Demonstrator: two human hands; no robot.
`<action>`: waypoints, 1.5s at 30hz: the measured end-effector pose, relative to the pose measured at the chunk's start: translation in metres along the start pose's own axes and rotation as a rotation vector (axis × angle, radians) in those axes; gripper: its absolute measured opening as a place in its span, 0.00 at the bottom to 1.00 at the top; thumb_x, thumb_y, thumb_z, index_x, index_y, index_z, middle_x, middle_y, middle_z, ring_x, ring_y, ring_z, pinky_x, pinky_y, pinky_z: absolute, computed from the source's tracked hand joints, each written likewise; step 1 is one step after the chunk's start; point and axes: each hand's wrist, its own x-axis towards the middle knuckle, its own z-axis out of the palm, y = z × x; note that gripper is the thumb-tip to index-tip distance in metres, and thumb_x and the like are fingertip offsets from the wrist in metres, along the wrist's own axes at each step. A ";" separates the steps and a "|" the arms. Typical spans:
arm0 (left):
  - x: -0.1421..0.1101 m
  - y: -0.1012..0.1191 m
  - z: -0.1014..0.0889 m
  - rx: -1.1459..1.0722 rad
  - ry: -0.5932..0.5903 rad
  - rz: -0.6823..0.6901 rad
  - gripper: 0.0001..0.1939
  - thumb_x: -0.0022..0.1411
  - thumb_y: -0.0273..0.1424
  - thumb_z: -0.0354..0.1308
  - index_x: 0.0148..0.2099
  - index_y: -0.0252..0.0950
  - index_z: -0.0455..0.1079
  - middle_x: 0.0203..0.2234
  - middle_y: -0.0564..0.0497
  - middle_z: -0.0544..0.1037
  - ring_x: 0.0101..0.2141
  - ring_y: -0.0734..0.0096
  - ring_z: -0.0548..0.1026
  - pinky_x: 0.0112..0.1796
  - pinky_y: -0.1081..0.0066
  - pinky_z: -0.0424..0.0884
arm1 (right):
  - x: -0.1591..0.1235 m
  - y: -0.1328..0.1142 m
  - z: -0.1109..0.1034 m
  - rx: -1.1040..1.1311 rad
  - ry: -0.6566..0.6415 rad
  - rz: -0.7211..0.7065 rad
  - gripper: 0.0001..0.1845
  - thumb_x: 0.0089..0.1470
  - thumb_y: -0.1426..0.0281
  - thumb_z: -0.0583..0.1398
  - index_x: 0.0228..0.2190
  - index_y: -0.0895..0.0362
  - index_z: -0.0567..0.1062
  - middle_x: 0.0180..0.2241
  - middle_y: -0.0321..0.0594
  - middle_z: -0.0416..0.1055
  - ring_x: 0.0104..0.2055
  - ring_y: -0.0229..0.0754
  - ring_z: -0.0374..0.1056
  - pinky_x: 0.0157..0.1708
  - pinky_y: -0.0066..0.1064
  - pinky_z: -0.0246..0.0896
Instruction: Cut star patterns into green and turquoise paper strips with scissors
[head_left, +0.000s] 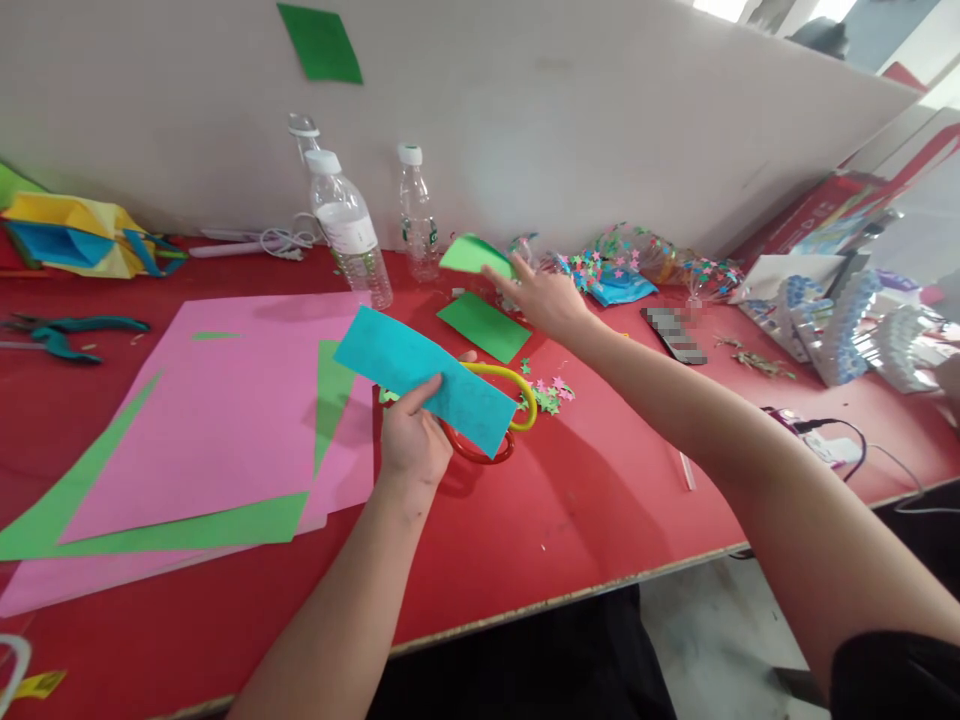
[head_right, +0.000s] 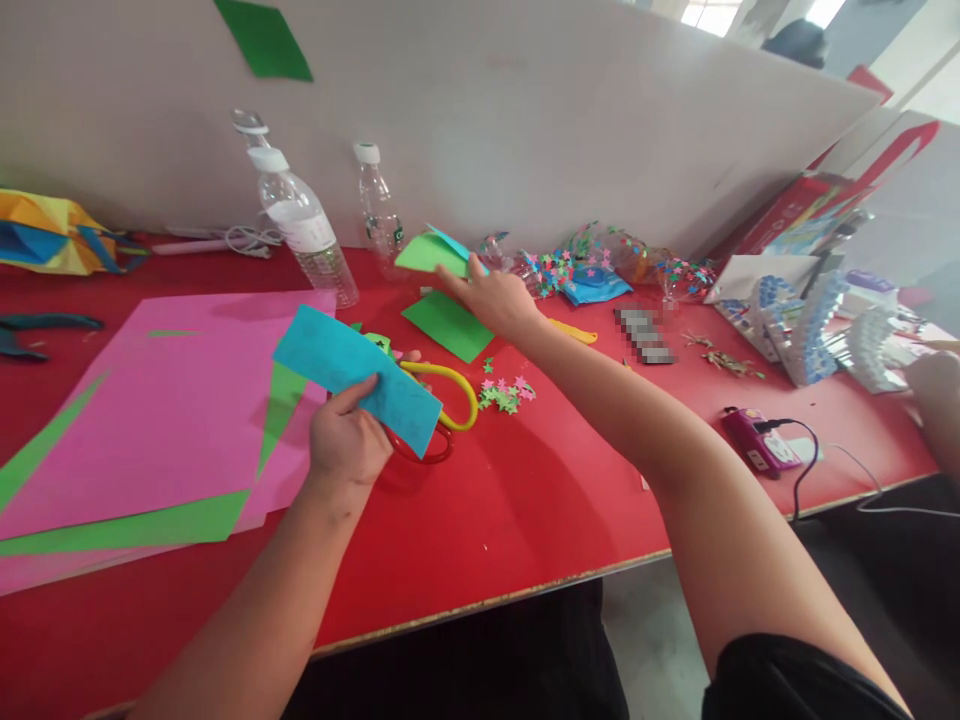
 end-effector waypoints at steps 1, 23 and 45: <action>-0.001 0.000 0.001 0.000 0.000 -0.001 0.18 0.56 0.31 0.62 0.50 0.36 0.76 0.40 0.46 0.84 0.51 0.51 0.78 0.52 0.56 0.74 | -0.001 -0.003 0.004 -0.012 -0.024 -0.042 0.37 0.65 0.80 0.43 0.70 0.45 0.46 0.70 0.62 0.46 0.43 0.51 0.75 0.36 0.39 0.71; -0.003 0.000 0.003 0.021 -0.020 -0.037 0.18 0.52 0.31 0.64 0.46 0.33 0.78 0.41 0.42 0.84 0.54 0.48 0.76 0.55 0.52 0.71 | 0.012 -0.056 0.039 0.229 -0.204 0.058 0.19 0.63 0.75 0.50 0.54 0.65 0.68 0.42 0.60 0.77 0.44 0.55 0.76 0.34 0.37 0.69; -0.003 -0.006 0.004 0.019 0.019 -0.013 0.16 0.53 0.28 0.62 0.46 0.36 0.76 0.37 0.44 0.85 0.51 0.49 0.78 0.52 0.52 0.74 | 0.014 0.041 0.049 1.011 0.270 0.590 0.18 0.54 0.77 0.50 0.43 0.64 0.73 0.31 0.42 0.72 0.27 0.36 0.65 0.28 0.27 0.64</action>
